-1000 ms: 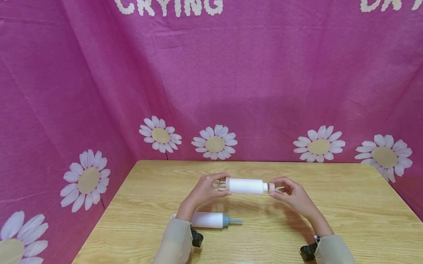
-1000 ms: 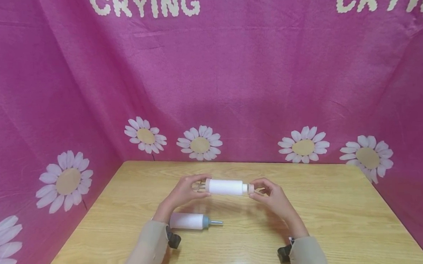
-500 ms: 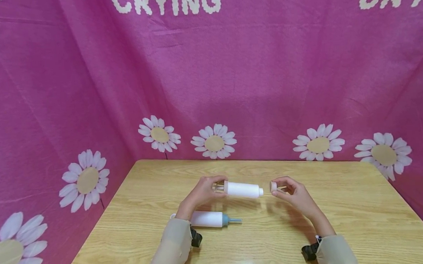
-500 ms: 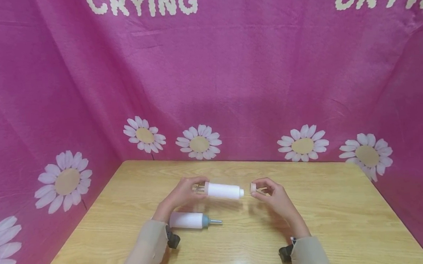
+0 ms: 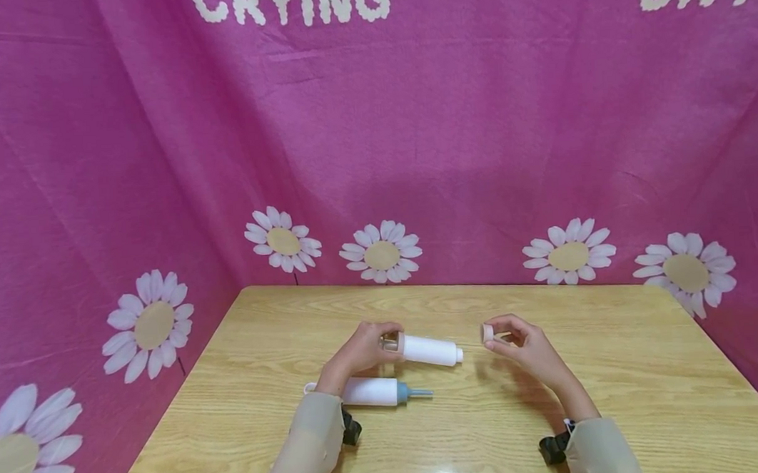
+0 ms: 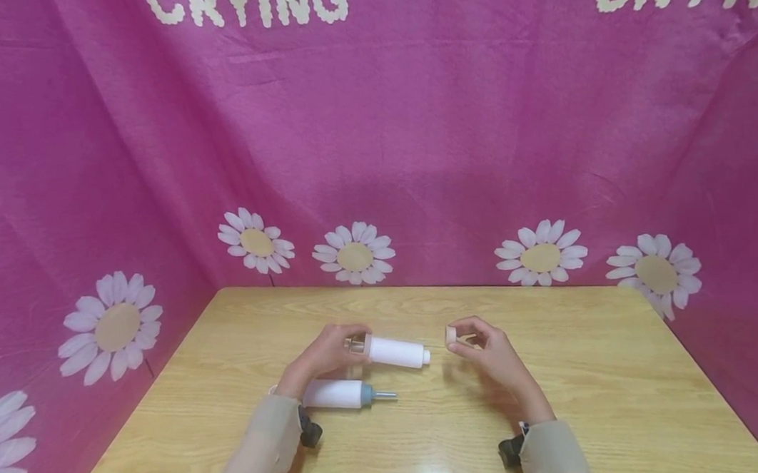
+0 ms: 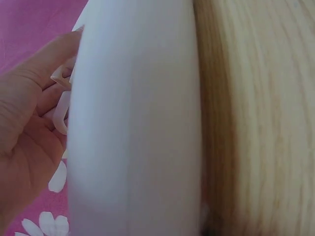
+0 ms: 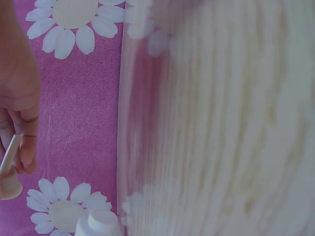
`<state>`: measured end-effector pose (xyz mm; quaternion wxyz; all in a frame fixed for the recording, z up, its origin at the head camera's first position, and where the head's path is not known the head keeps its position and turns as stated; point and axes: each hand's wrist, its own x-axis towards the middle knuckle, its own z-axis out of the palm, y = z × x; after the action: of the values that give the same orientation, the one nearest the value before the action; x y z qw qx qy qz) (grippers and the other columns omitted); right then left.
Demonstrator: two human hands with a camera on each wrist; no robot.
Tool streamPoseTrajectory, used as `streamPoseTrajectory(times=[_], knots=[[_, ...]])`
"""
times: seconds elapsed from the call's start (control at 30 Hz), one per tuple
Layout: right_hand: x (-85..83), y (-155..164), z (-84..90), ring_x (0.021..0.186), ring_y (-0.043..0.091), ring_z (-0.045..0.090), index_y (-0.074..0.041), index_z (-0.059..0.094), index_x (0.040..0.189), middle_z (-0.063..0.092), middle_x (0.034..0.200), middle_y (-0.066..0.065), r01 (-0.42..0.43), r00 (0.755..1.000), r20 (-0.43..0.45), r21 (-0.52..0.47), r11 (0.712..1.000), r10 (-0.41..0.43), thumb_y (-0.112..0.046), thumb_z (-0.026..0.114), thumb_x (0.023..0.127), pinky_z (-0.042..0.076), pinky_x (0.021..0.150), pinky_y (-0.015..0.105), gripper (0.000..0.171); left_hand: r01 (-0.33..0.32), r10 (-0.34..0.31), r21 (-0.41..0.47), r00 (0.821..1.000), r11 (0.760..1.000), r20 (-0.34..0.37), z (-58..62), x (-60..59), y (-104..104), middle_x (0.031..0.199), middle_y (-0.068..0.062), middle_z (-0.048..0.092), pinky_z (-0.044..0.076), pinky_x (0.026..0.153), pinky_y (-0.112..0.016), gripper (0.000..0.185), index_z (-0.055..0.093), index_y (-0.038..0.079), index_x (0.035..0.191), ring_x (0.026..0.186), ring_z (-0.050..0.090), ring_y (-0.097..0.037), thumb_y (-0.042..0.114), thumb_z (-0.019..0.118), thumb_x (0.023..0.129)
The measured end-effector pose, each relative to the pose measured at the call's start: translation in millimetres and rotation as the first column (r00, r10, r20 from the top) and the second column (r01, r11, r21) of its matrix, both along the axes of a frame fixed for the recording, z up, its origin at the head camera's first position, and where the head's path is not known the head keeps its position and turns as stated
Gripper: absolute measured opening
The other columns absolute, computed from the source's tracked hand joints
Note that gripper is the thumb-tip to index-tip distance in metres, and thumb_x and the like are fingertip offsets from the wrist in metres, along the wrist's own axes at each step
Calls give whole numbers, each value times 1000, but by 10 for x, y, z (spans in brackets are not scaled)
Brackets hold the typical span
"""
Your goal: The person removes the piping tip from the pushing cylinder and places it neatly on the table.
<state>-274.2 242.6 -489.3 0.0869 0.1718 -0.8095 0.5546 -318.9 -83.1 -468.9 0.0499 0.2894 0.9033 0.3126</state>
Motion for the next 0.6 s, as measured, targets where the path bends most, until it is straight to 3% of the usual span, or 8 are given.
streamPoseTrajectory(times=[0.3, 0.6], knots=[[1, 4, 0, 94, 1, 61, -3, 62, 119, 65, 102, -9, 1, 1000, 30, 28, 1000, -2, -14, 72, 89, 52, 85, 14, 34, -11, 12, -19, 1000, 1000, 5, -53, -16, -32, 115, -6, 71, 53, 94, -37, 50, 63, 5, 126, 102, 63, -18, 22, 80, 82], [14, -5, 2, 95, -2, 60, -5, 61, 121, 67, 106, -1, 1, 999, 50, 49, 999, -4, -17, 71, 90, 51, 86, 15, 34, -32, 32, -4, 998, 999, 55, -74, -17, -41, 120, -10, 69, 50, 100, -40, 51, 62, 3, 126, 108, 61, -20, 19, 80, 81]])
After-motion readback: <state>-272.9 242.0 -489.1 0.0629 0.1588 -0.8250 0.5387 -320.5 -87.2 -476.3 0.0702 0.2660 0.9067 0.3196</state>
